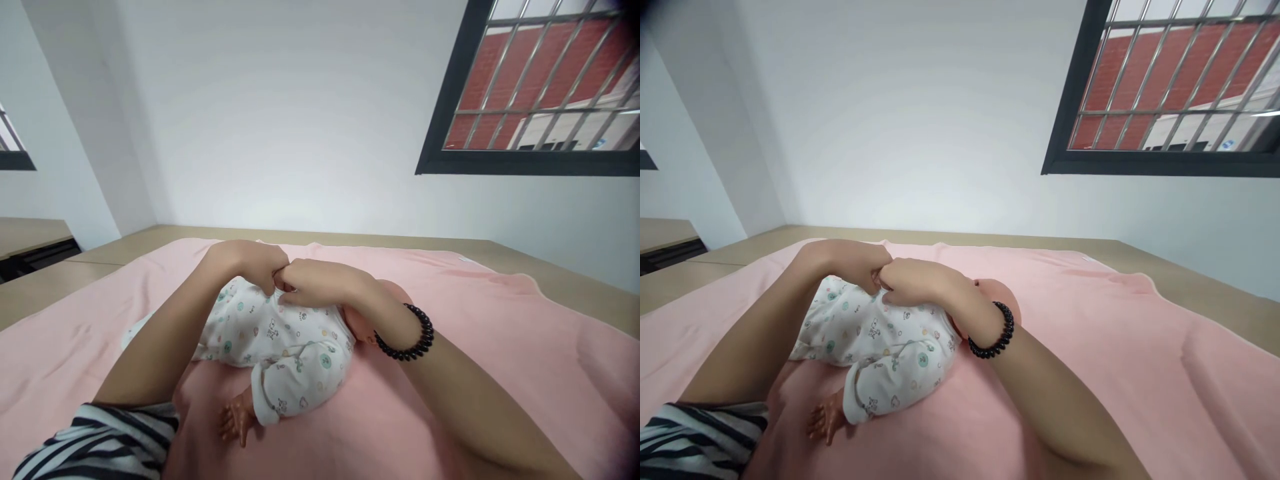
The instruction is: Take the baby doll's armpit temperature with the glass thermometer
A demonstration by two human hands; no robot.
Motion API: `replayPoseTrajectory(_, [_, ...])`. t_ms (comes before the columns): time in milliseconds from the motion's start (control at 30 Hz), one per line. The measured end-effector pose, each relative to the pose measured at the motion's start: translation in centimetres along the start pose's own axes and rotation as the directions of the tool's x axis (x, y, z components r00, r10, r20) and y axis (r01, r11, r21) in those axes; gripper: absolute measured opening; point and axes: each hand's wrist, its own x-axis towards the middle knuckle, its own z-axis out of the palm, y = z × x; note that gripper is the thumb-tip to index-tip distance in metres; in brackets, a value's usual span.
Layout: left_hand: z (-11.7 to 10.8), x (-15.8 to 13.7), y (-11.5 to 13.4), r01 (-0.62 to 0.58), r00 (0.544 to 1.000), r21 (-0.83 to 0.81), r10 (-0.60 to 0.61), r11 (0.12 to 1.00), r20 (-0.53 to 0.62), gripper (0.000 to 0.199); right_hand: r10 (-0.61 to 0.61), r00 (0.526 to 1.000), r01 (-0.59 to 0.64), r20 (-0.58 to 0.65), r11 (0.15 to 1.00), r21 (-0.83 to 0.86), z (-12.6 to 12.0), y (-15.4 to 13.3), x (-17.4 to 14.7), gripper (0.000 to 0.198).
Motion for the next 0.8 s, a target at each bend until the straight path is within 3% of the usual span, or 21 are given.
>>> replayPoseTrajectory(167, [0.1, 0.3, 0.2, -0.006, 0.999, 0.022, 0.007, 1.0, -0.053, 0.029, 0.019, 0.999, -0.02, -0.036, 1.0, -0.005, 0.3, 0.2, 0.2, 0.014])
replayPoseTrajectory(367, [0.0, 1.4, -0.9, 0.043, 0.999, 0.006, -0.043, 0.999, -0.016, 0.011, 0.118, 0.986, -0.115, 0.12, 0.993, -0.032, 0.0, 0.1, -0.1, 0.016])
replayPoseTrajectory(433, [-0.1, 1.5, -1.4, 0.048, 0.999, -0.029, -0.048, 0.998, 0.024, 0.017, 0.138, 0.978, -0.133, 0.155, 0.99, -0.042, -0.4, 0.0, -0.6, 0.02])
replayPoseTrajectory(600, [-0.5, 1.5, -2.8, -0.01, 0.962, -0.15, 0.051, 0.989, 0.27, 0.029, 0.194, 0.956, -0.192, 0.219, 0.981, -0.029, -1.4, 0.0, -1.9, 0.049])
replayPoseTrajectory(800, [-0.5, 1.5, -2.4, -0.054, 0.956, -0.149, 0.094, 0.987, 0.279, 0.021, 0.247, 0.938, -0.245, 0.245, 0.969, -0.039, -2.0, 0.3, -2.7, 0.066])
